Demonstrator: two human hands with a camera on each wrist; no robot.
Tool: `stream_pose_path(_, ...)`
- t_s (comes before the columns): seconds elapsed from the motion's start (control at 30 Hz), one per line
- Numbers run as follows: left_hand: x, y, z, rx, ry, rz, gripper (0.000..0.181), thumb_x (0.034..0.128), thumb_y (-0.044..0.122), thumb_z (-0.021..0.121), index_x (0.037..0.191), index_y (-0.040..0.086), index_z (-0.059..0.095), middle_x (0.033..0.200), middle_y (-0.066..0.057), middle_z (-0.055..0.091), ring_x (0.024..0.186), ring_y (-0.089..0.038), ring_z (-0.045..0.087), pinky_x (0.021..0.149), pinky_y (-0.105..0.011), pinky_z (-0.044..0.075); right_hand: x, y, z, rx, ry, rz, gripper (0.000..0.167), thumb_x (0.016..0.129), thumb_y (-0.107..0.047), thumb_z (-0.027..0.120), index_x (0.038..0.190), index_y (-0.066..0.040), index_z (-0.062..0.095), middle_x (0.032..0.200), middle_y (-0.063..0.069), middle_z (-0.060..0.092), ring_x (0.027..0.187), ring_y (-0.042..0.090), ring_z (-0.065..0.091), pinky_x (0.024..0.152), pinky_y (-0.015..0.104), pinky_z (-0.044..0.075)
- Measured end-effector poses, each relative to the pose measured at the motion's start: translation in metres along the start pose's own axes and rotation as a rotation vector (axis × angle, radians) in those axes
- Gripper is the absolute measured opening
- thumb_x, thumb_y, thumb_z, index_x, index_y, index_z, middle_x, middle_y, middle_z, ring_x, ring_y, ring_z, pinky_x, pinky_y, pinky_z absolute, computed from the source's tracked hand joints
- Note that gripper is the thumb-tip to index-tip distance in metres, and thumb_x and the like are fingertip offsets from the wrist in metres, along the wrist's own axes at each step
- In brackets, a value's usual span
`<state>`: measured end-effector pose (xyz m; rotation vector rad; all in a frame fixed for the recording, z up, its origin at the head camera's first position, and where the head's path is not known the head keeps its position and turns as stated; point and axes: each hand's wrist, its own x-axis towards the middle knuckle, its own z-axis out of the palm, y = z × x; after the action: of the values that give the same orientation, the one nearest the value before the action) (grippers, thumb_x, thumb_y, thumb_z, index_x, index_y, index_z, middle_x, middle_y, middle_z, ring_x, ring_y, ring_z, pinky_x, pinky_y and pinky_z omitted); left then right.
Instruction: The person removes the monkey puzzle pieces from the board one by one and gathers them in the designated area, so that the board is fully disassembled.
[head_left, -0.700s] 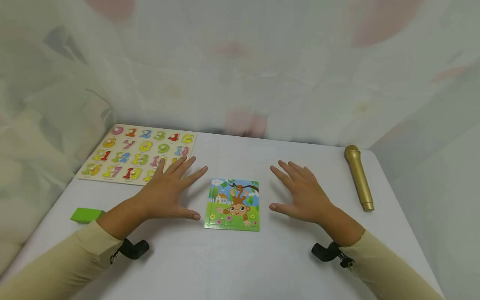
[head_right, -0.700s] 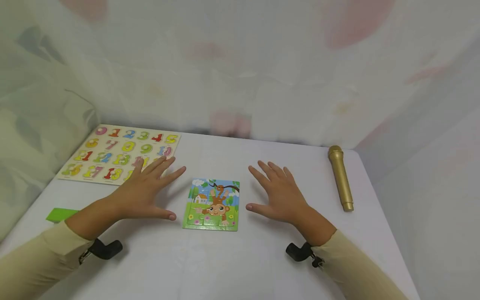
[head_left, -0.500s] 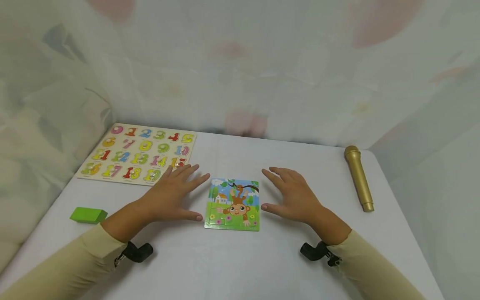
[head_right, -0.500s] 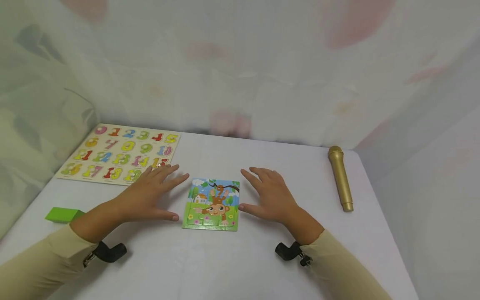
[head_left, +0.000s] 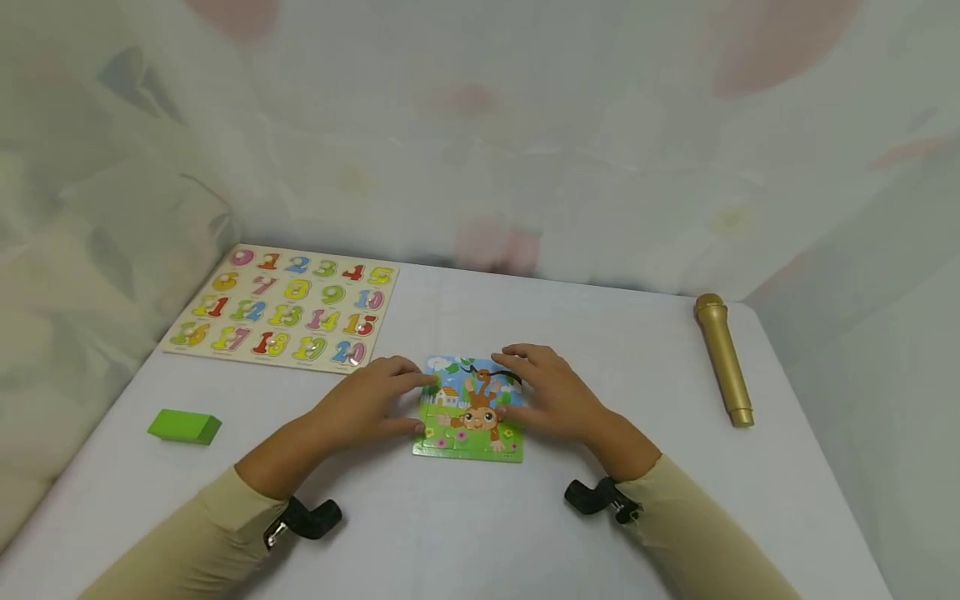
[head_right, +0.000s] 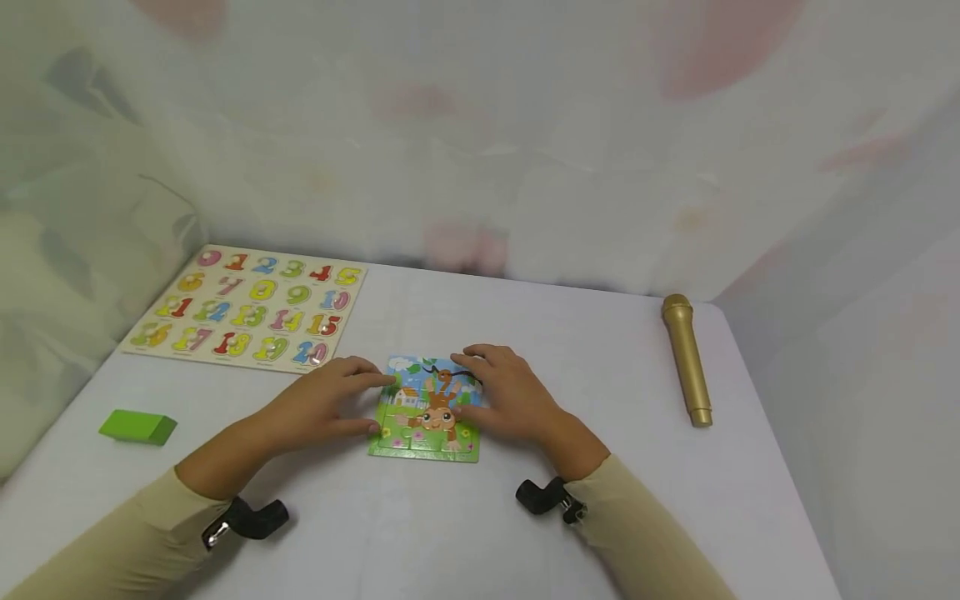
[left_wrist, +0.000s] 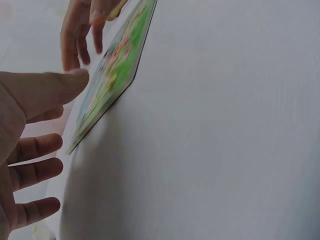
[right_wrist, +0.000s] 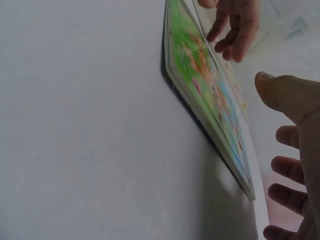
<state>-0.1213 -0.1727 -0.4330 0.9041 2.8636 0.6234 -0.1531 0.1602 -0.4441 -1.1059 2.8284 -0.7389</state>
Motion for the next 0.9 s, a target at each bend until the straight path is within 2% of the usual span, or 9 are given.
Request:
stream_pose_path(0.1,0.004,0.005,0.007,-0.017,0.009,-0.001,0.052,0.0858,0.035,0.092,0.133,0.024,0.076,0.124,0.001,0.065,0.113,-0.021,0.061,0.095,-0.045,0.053,0.007,-0.002,0.005,0.037,0.001,-0.006,0.069,0.096,-0.042,0.078,0.156,-0.016,0.056,0.156,0.007,0.052,0.147,0.029,0.044,0.118,0.054,0.038)
stream_pose_path(0.23,0.007,0.009,0.014,0.005,0.017,-0.007,0.042,0.0855,0.034,0.092,0.125,0.027,0.08,0.12,0.003,0.064,0.108,-0.021,0.06,0.092,-0.046,0.05,0.019,-0.004,0.011,0.083,0.009,-0.03,0.062,0.098,-0.038,0.077,0.153,-0.015,0.059,0.153,0.006,0.054,0.143,0.028,0.047,0.117,0.052,0.04)
stream_pose_path(0.37,0.008,0.01,0.016,0.024,0.032,-0.016,0.041,0.0837,0.034,0.093,0.123,0.027,0.081,0.117,0.004,0.063,0.106,-0.021,0.06,0.09,-0.048,0.048,0.031,-0.008,0.017,0.135,0.014,-0.069,0.058,0.098,-0.036,0.078,0.149,-0.013,0.064,0.147,0.006,0.058,0.136,0.028,0.05,0.114,0.05,0.041)
stream_pose_path(0.5,0.01,0.011,0.017,0.032,0.031,-0.026,0.042,0.083,0.034,0.094,0.123,0.028,0.082,0.118,0.004,0.063,0.105,-0.021,0.06,0.089,-0.049,0.049,0.043,-0.014,0.02,0.139,-0.019,-0.087,0.055,0.098,-0.037,0.076,0.147,-0.014,0.066,0.143,0.005,0.06,0.131,0.029,0.051,0.109,0.051,0.041)
stream_pose_path(0.7,0.011,0.018,0.016,0.047,0.018,-0.07,0.041,0.0832,0.031,0.094,0.122,0.028,0.082,0.119,0.002,0.064,0.107,-0.023,0.06,0.086,-0.049,0.049,0.061,-0.021,0.021,0.077,-0.127,-0.003,0.054,0.101,-0.04,0.07,0.152,-0.026,0.062,0.142,0.001,0.058,0.126,0.025,0.051,0.103,0.054,0.038)
stream_pose_path(0.9,0.009,0.027,0.016,0.093,0.011,-0.095,0.041,0.0844,0.027,0.093,0.123,0.026,0.081,0.12,-0.003,0.065,0.108,-0.027,0.06,0.084,-0.05,0.05,0.074,-0.022,0.026,0.096,-0.184,0.073,0.048,0.103,-0.03,0.068,0.15,-0.033,0.062,0.138,0.0,0.058,0.12,0.022,0.05,0.102,0.051,0.036)
